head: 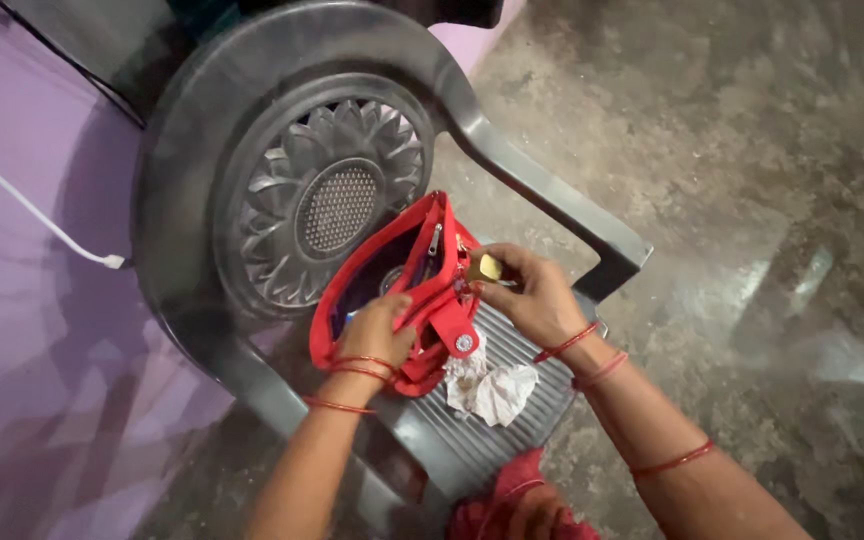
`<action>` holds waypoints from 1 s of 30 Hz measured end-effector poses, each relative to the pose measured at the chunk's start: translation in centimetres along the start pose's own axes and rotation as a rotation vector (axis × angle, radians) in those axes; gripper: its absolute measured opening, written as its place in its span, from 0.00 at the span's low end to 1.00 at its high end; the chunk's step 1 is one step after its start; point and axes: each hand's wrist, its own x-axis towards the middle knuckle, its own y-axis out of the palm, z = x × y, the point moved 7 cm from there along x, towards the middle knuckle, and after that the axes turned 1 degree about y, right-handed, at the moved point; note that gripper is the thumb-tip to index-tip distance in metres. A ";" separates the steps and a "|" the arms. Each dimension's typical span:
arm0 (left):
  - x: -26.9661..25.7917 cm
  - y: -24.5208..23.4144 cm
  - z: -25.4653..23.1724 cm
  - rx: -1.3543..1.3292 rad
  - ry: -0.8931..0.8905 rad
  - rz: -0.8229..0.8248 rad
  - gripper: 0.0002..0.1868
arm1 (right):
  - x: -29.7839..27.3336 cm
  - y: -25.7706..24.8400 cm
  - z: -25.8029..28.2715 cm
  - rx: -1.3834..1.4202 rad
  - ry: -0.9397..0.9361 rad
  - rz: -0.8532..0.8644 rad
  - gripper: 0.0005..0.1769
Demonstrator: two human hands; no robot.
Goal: The person opens a vanity drawer, retrieves a wrapped item, and places it into a red handbag on a chair. They then open a vanity cabinet, retrieve a small container, and place it into the same handbag. The person continues to arrange items inside the bag.
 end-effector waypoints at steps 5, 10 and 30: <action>-1.7 11.8 5.6 0.031 -0.251 0.238 0.07 | 1.5 -1.0 -3.8 0.069 0.041 0.011 0.20; -5.3 20.6 9.0 -0.453 -0.687 0.268 0.29 | 1.8 -1.9 -6.5 -0.008 0.149 0.015 0.21; -6.0 29.0 14.5 -1.222 -1.110 -0.241 0.36 | 4.7 -2.3 -9.6 0.062 0.252 0.057 0.20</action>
